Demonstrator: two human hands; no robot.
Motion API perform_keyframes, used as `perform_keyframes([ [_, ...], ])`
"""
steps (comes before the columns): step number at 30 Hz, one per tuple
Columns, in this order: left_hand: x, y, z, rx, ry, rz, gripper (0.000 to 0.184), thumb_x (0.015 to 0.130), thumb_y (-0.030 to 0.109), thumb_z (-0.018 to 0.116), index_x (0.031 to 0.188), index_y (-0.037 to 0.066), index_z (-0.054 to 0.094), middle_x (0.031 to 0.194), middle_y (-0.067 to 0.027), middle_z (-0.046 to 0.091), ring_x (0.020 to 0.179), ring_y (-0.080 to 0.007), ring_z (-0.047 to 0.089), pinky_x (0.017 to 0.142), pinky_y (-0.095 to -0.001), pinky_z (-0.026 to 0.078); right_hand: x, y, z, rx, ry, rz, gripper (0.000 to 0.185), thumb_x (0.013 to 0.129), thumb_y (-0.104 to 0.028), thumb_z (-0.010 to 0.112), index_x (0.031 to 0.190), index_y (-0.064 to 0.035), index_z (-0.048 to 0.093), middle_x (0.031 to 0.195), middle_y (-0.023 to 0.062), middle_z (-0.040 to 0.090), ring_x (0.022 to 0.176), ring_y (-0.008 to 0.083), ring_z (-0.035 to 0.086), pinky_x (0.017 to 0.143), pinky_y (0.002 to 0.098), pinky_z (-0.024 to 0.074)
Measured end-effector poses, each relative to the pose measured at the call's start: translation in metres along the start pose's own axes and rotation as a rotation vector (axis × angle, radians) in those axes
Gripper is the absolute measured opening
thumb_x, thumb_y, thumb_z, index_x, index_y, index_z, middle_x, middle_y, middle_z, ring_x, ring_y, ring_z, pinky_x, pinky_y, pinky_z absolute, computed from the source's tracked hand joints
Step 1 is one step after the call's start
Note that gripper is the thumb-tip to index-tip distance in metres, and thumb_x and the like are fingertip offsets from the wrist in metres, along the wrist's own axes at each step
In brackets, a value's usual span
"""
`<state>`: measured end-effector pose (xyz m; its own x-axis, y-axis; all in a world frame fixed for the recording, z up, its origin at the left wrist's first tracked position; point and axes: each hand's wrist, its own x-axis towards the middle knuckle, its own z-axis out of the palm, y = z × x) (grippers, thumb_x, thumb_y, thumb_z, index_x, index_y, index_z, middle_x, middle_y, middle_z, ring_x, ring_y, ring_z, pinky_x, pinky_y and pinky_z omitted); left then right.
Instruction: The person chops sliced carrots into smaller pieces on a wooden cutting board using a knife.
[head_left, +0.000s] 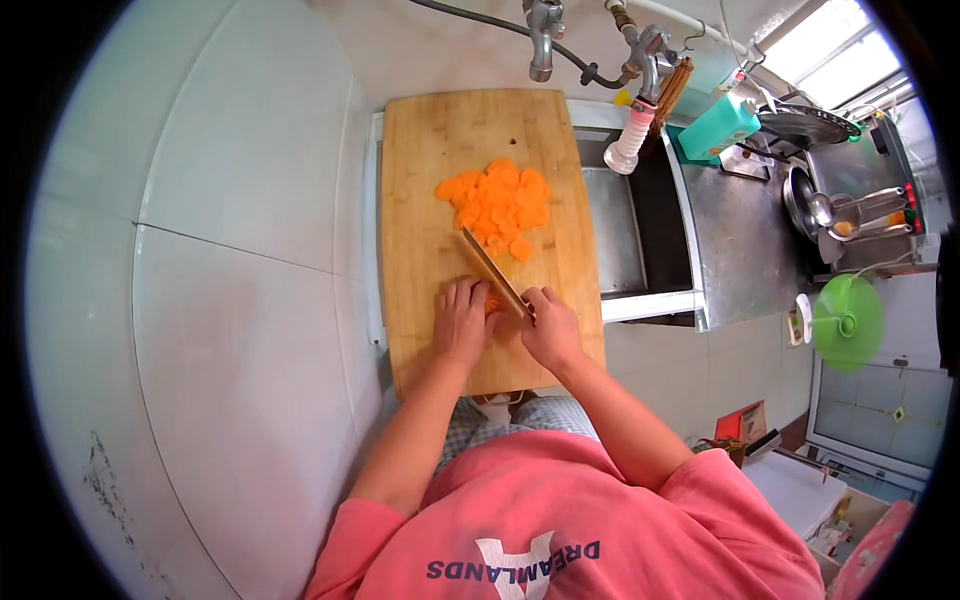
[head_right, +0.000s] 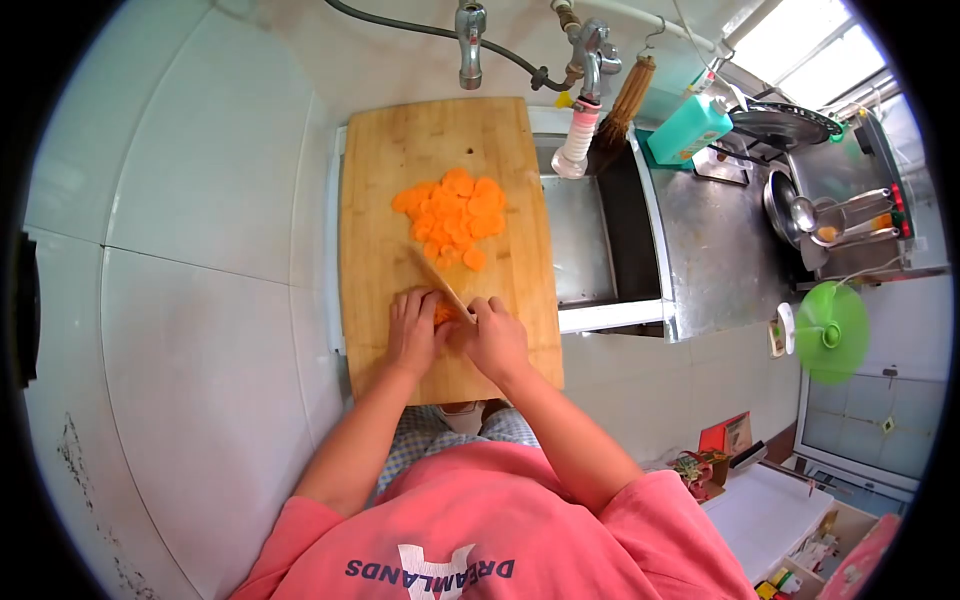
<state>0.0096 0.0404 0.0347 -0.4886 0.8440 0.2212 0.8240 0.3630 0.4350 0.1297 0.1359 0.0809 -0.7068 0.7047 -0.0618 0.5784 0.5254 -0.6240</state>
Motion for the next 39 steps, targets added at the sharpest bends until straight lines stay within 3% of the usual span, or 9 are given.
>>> perform_keyframes([
  [4,0.000,-0.004,0.005,0.007,-0.033,0.089,0.032,0.075,0.023,0.070,0.100,0.007,0.058,0.100,-0.0078,0.056,0.097,-0.0256,0.050,0.084,-0.0375,0.041,-0.001,0.005,0.000,-0.026,-0.032,0.055,0.016,0.077,-0.007,0.060,0.093,-0.0043,0.059,0.086,0.0171,0.060,0.077,0.0373,0.060,0.067,0.0459,0.0484],
  [11,0.003,-0.002,0.009,-0.007,0.010,0.014,0.026,0.072,0.016,0.070,0.093,0.005,0.059,0.094,-0.0106,0.056,0.093,-0.0287,0.051,0.085,-0.0387,0.041,0.004,-0.003,-0.003,-0.131,-0.163,0.083,0.019,0.084,-0.018,0.056,0.097,-0.0042,0.053,0.089,0.0208,0.061,0.081,0.0413,0.060,0.069,0.0505,0.0477],
  [14,0.001,0.000,0.003,0.009,0.029,0.023,0.022,0.076,0.019,0.068,0.093,0.007,0.058,0.093,-0.0070,0.055,0.092,-0.0256,0.051,0.082,-0.0386,0.041,0.001,0.002,0.005,-0.104,-0.118,0.064,0.016,0.084,-0.016,0.054,0.095,-0.0043,0.051,0.088,0.0213,0.061,0.080,0.0420,0.060,0.069,0.0512,0.0478],
  [20,0.004,0.002,-0.001,-0.022,-0.060,0.075,0.022,0.072,0.013,0.069,0.089,0.005,0.058,0.095,-0.0111,0.054,0.095,-0.0298,0.049,0.084,-0.0400,0.041,0.001,0.001,0.005,-0.123,-0.132,0.086,0.014,0.082,-0.010,0.051,0.095,-0.0045,0.050,0.089,0.0197,0.060,0.079,0.0412,0.061,0.068,0.0495,0.0498],
  [29,0.006,-0.005,0.014,-0.062,0.036,-0.003,0.018,0.074,0.013,0.067,0.088,0.006,0.059,0.092,-0.0101,0.054,0.094,-0.0296,0.049,0.084,-0.0405,0.041,-0.003,0.000,0.006,-0.075,-0.088,0.050,0.015,0.083,-0.014,0.055,0.092,-0.0025,0.053,0.087,0.0217,0.060,0.076,0.0426,0.059,0.068,0.0499,0.0480],
  [35,-0.003,-0.011,-0.006,-0.183,-0.021,0.017,0.036,0.070,0.013,0.069,0.104,0.006,0.058,0.106,-0.0113,0.055,0.105,-0.0297,0.049,0.090,-0.0402,0.038,-0.001,0.002,0.007,-0.075,-0.082,0.068,0.016,0.082,-0.014,0.057,0.093,-0.0022,0.054,0.087,0.0216,0.060,0.076,0.0425,0.059,0.068,0.0500,0.0478],
  [39,-0.008,-0.024,-0.004,-0.301,0.010,-0.053,0.044,0.064,0.002,0.063,0.108,0.005,0.057,0.113,-0.0118,0.055,0.110,-0.0318,0.047,0.096,-0.0407,0.037,-0.003,0.001,0.005,-0.068,-0.084,0.050,0.016,0.082,-0.014,0.057,0.092,-0.0021,0.054,0.086,0.0213,0.060,0.076,0.0422,0.059,0.067,0.0502,0.0476],
])
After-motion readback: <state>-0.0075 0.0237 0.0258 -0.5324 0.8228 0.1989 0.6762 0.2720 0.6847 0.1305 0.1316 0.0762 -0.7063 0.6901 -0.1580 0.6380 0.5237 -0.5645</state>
